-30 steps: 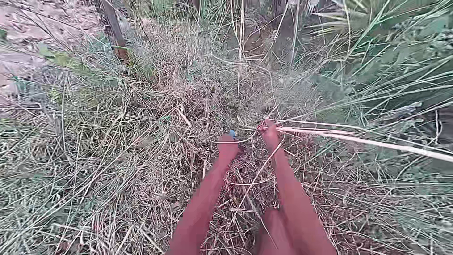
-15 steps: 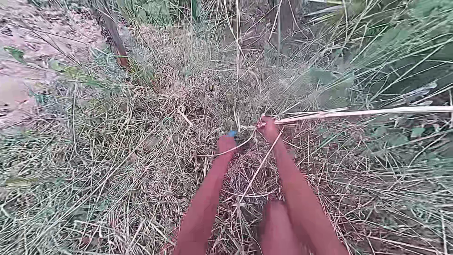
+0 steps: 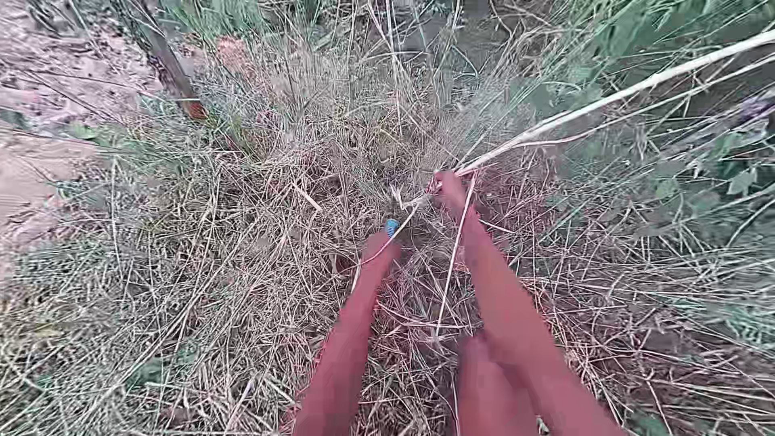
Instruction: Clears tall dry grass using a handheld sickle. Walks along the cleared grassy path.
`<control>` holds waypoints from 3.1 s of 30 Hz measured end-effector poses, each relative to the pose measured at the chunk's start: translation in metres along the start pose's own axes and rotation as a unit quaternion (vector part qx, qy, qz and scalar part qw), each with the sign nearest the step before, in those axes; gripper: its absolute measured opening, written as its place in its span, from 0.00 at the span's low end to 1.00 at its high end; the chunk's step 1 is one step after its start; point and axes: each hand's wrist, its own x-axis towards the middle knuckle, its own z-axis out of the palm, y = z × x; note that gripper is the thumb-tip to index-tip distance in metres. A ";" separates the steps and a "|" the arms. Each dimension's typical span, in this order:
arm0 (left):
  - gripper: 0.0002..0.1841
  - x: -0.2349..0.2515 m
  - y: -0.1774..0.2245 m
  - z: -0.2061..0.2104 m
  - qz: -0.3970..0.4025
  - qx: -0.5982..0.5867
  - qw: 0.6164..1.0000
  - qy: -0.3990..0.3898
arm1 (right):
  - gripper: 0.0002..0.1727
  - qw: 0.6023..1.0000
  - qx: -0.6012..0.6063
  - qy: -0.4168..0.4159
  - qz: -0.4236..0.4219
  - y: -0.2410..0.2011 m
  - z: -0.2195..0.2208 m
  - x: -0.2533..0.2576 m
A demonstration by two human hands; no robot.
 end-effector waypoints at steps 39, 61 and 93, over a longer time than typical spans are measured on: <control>0.33 -0.119 -0.046 0.033 -0.183 0.024 0.981 -0.056 | 0.24 0.970 -0.220 -0.098 -0.024 0.053 0.047 0.041; 0.27 -0.072 -0.039 0.008 -0.118 0.035 0.992 -0.024 | 0.22 0.996 -0.073 -0.045 0.016 0.053 0.034 -0.004; 0.13 -0.012 -0.032 0.014 -0.104 -0.472 0.864 -0.143 | 0.11 0.983 0.164 -0.066 0.049 0.051 0.014 0.009</control>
